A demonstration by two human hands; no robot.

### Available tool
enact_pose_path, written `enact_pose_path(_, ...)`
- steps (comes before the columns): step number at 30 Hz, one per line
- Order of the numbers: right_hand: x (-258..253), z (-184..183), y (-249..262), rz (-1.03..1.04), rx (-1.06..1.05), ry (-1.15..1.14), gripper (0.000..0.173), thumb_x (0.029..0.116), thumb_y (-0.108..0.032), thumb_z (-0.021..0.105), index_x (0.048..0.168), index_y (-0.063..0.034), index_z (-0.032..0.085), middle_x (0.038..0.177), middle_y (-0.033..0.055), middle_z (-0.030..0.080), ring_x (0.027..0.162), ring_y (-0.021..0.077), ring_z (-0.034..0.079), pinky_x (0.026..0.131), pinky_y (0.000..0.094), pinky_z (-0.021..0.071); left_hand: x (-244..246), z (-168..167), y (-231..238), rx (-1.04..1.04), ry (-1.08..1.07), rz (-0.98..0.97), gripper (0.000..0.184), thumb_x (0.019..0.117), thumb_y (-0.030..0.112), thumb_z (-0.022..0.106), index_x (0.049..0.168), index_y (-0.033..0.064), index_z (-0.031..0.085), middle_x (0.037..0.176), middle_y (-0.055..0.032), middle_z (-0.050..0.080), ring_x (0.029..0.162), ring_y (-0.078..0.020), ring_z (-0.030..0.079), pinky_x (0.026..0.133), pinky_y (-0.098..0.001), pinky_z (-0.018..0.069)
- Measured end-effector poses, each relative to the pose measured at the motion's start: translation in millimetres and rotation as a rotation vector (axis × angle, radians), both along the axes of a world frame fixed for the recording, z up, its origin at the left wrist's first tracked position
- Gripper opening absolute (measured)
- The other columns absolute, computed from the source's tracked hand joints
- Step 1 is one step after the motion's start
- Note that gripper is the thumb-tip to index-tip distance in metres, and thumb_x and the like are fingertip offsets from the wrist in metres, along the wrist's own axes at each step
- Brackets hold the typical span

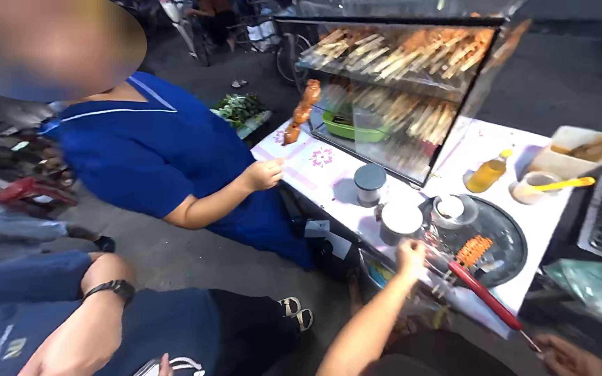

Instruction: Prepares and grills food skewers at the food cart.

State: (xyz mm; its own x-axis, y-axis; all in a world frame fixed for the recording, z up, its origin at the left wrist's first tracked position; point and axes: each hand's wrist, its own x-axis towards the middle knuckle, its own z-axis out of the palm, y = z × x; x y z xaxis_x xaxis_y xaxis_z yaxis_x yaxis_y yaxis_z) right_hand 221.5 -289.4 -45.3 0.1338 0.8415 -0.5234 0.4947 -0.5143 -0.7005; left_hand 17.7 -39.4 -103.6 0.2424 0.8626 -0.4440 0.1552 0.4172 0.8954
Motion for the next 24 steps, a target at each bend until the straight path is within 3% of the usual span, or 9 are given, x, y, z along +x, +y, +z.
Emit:
enact_pose_path(3,14.5,-10.2,-33.1,0.007,-0.025,-0.061,0.031,0.1011,-0.008,0.057,0.126,0.0101,0.061,0.094,0.0261,0.070,0.080,0.0362,0.069,0.078,0.0558,0.0553,-14.8,-5.5,2.1,-0.218,-0.130,0.246,0.030,0.1098,0.014,0.045,0.124,-0.0093,0.057,0.097,-0.0179,0.068,0.075,-0.0194,0.066,0.067,-0.0344,0.0565)
enact_pose_path(8,11.3,-33.5,-50.0,-0.149,0.016,-0.002,0.029,0.1001,-0.008,0.058,0.125,0.0056,0.061,0.083,0.0147,0.067,0.068,0.0216,0.063,0.066,0.0413,0.0539,-38.0,-19.0,4.4,-0.342,-0.350,0.663,0.026,0.1100,0.012,0.039,0.122,-0.0064,0.053,0.104,-0.0167,0.064,0.084,-0.0193,0.064,0.076,-0.0324,0.0557)
enact_pose_path(12,-20.6,-46.8,-6.7,-0.373,0.114,0.200,0.034,0.1016,-0.013,0.052,0.130,0.0064,0.052,0.080,0.0070,0.061,0.053,0.0089,0.051,0.048,0.0266,0.0454,-55.0,-5.6,-16.3,-0.342,-0.361,0.583,0.030,0.1118,0.018,0.033,0.124,-0.0037,0.050,0.106,-0.0157,0.063,0.090,-0.0218,0.067,0.078,-0.0356,0.0564)
enact_pose_path(16,-35.2,-71.3,61.6,-0.506,0.081,0.256,0.030,0.1049,-0.009,0.049,0.130,0.0066,0.049,0.081,0.0080,0.061,0.049,0.0081,0.050,0.047,0.0264,0.0465,-61.9,26.7,-44.9,-0.232,-0.349,0.384,0.026,0.1097,0.012,0.031,0.121,-0.0010,0.051,0.097,-0.0126,0.068,0.087,-0.0226,0.071,0.072,-0.0377,0.0591)
enact_pose_path(18,-34.2,-73.5,83.0,-0.440,0.011,0.106,0.032,0.1049,-0.011,0.054,0.132,0.0059,0.052,0.089,0.0134,0.065,0.057,0.0148,0.055,0.053,0.0331,0.0497,-74.2,41.9,-51.7,-0.125,-0.360,0.316,0.024,0.1061,0.009,0.033,0.117,-0.0017,0.052,0.094,-0.0112,0.070,0.085,-0.0213,0.072,0.071,-0.0367,0.0607)
enact_pose_path(20,-33.9,-58.1,95.0,-0.290,0.045,-0.152,0.047,0.1003,-0.011,0.064,0.141,0.0084,0.049,0.116,0.0298,0.066,0.091,0.0400,0.068,0.081,0.0582,0.0547,-92.6,52.6,-50.7,-0.026,-0.355,0.284,0.020,0.1037,0.007,0.035,0.109,-0.0014,0.053,0.092,-0.0109,0.071,0.081,-0.0198,0.072,0.069,-0.0348,0.0616)
enact_pose_path(21,-38.0,-43.1,100.2,-0.219,0.136,-0.242,0.056,0.0970,-0.010,0.067,0.144,0.0119,0.045,0.128,0.0374,0.059,0.107,0.0517,0.064,0.094,0.0683,0.0490,-103.0,54.8,-49.6,0.016,-0.351,0.278,0.020,0.1028,0.007,0.036,0.108,-0.0013,0.053,0.092,-0.0108,0.071,0.081,-0.0192,0.073,0.069,-0.0341,0.0618)
enact_pose_path(22,-47.6,-25.1,107.1,-0.142,0.244,-0.278,0.058,0.0959,-0.010,0.068,0.144,0.0127,0.045,0.132,0.0399,0.055,0.109,0.0560,0.062,0.094,0.0713,0.0477,-114.0,55.4,-49.5,0.046,-0.346,0.284,0.020,0.1019,0.007,0.036,0.106,-0.0010,0.054,0.091,-0.0104,0.071,0.080,-0.0185,0.073,0.069,-0.0336,0.0620)
enact_pose_path(24,-85.0,8.2,129.7,0.027,0.479,-0.144,0.045,0.0980,-0.017,0.063,0.135,0.0079,0.057,0.124,0.0305,0.063,0.096,0.0403,0.069,0.083,0.0556,0.0576,-137.9,54.5,-52.2,0.065,-0.332,0.309,0.020,0.1007,0.008,0.037,0.105,-0.0004,0.054,0.091,-0.0089,0.071,0.079,-0.0173,0.072,0.068,-0.0334,0.0620)
